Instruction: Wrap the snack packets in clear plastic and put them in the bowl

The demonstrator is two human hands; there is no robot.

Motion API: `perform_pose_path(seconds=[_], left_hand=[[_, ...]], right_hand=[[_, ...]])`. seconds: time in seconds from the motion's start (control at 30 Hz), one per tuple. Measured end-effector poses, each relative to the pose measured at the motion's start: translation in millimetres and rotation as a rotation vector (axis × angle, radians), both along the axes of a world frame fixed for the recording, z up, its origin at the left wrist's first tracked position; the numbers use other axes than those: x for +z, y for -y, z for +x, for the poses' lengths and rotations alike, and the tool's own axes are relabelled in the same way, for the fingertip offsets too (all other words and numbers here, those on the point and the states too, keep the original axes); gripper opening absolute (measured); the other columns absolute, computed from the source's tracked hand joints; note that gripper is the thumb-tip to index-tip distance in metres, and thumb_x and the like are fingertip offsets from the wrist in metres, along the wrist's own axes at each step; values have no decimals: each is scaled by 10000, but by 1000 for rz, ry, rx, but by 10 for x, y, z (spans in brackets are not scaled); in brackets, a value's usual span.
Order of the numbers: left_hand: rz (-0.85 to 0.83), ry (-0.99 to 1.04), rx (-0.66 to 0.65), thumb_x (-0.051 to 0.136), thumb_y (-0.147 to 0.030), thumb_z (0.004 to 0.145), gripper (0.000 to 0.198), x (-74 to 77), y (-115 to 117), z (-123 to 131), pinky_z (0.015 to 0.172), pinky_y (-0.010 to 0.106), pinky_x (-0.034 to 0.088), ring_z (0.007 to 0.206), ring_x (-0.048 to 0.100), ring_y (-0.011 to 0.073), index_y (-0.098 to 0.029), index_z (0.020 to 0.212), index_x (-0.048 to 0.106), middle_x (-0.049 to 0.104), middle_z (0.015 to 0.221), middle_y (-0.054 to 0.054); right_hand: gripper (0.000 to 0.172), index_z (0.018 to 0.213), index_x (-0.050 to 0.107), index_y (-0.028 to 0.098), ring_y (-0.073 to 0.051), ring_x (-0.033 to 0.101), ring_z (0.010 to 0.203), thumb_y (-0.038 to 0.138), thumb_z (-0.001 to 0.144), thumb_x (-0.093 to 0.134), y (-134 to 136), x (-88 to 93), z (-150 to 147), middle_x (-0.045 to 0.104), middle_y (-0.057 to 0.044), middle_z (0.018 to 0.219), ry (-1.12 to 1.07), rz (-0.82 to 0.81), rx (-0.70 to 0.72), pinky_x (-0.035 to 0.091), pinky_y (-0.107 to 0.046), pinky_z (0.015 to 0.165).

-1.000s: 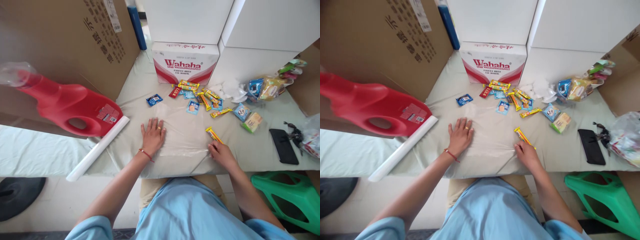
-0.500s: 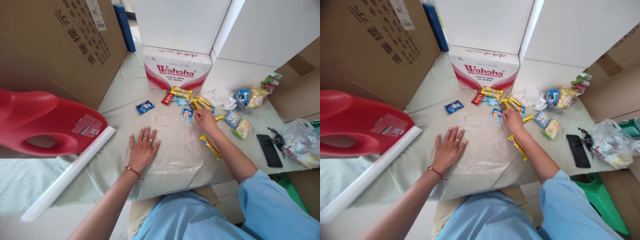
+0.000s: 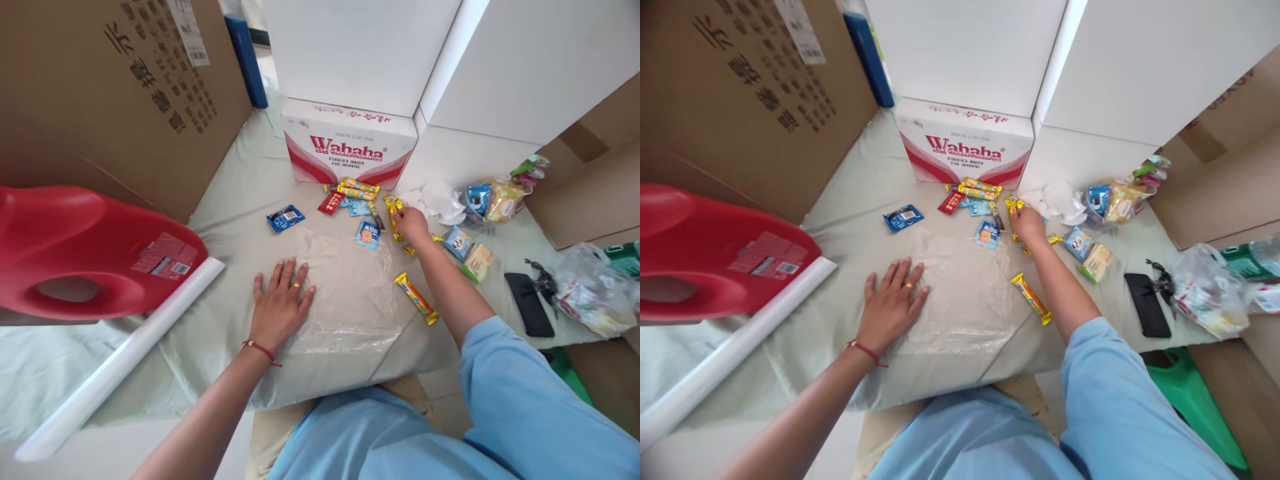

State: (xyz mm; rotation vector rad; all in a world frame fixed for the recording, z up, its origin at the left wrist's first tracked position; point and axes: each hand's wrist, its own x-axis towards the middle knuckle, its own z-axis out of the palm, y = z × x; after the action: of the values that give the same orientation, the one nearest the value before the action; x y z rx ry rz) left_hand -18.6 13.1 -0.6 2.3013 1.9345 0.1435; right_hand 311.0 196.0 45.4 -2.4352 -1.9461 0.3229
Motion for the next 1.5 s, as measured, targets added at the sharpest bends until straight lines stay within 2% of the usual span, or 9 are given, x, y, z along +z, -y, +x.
perform_pose_path(seconds=[0.27,0.4,0.6,0.73,0.83,1.03,1.2,1.37,1.5], left_hand=[[35,-29,1,272,-514,1068,627,5,1,28,1273,676,154,1597,290,328,-253,1613,437,350,1720,104],[31,-15,10,270,-527,1064,632,7,3,37,1276,672,149,1597,294,324,-263,1613,436,349,1720,102],[20,-4,8,271,-522,1065,634,-10,-13,15,1279,679,127,1600,285,329,-258,1621,425,344,1722,104],[28,-7,1,266,-510,1065,635,-7,-5,27,1272,690,135,1599,284,337,-245,1618,431,338,1723,114],[20,-27,11,262,-483,1071,632,0,57,87,1267,692,146,1602,278,336,-212,1618,427,328,1725,125],[17,-18,71,255,-467,1083,616,-19,200,201,1280,676,109,1616,249,301,-235,1639,382,301,1738,100],[13,2,67,269,-471,1081,613,-10,208,190,1283,670,115,1614,256,298,-241,1638,384,305,1738,94],[23,7,67,261,-453,1084,603,0,208,188,1280,672,122,1614,262,301,-242,1632,400,314,1732,113],[20,13,64,236,-429,1088,598,5,215,189,1279,672,129,1614,263,295,-243,1633,399,317,1731,109]], right_hand=[[468,1333,638,101,-323,664,1210,421,1001,559,-108,-82,-466,689,-242,1332,-45,-31,101,505,-364,942],[390,1294,657,116,-308,685,1138,309,988,510,-3,91,-304,718,-216,1282,-76,9,114,504,-347,888],[262,1043,701,187,-245,672,835,391,965,557,1063,427,299,753,-102,971,-69,-52,282,411,-300,674],[244,1056,677,205,-234,673,885,413,932,644,1907,194,351,728,-91,1009,-80,-153,272,379,-280,656],[321,1171,660,203,-263,674,1017,336,881,698,2192,-15,362,707,-122,1152,-43,-148,220,392,-282,689],[144,833,576,237,-224,624,766,366,891,601,2034,223,569,670,-46,835,-223,-21,244,398,-298,658],[98,964,574,234,-228,633,778,313,911,596,1717,523,-177,708,-54,870,-295,-60,538,405,-303,666],[302,1217,629,178,-358,619,1135,218,919,650,1520,313,-1102,691,-199,1225,6,-25,684,456,-420,873],[705,1437,540,163,-403,546,1244,477,861,796,1520,99,-1193,626,-221,1354,-44,-52,701,455,-501,978]])
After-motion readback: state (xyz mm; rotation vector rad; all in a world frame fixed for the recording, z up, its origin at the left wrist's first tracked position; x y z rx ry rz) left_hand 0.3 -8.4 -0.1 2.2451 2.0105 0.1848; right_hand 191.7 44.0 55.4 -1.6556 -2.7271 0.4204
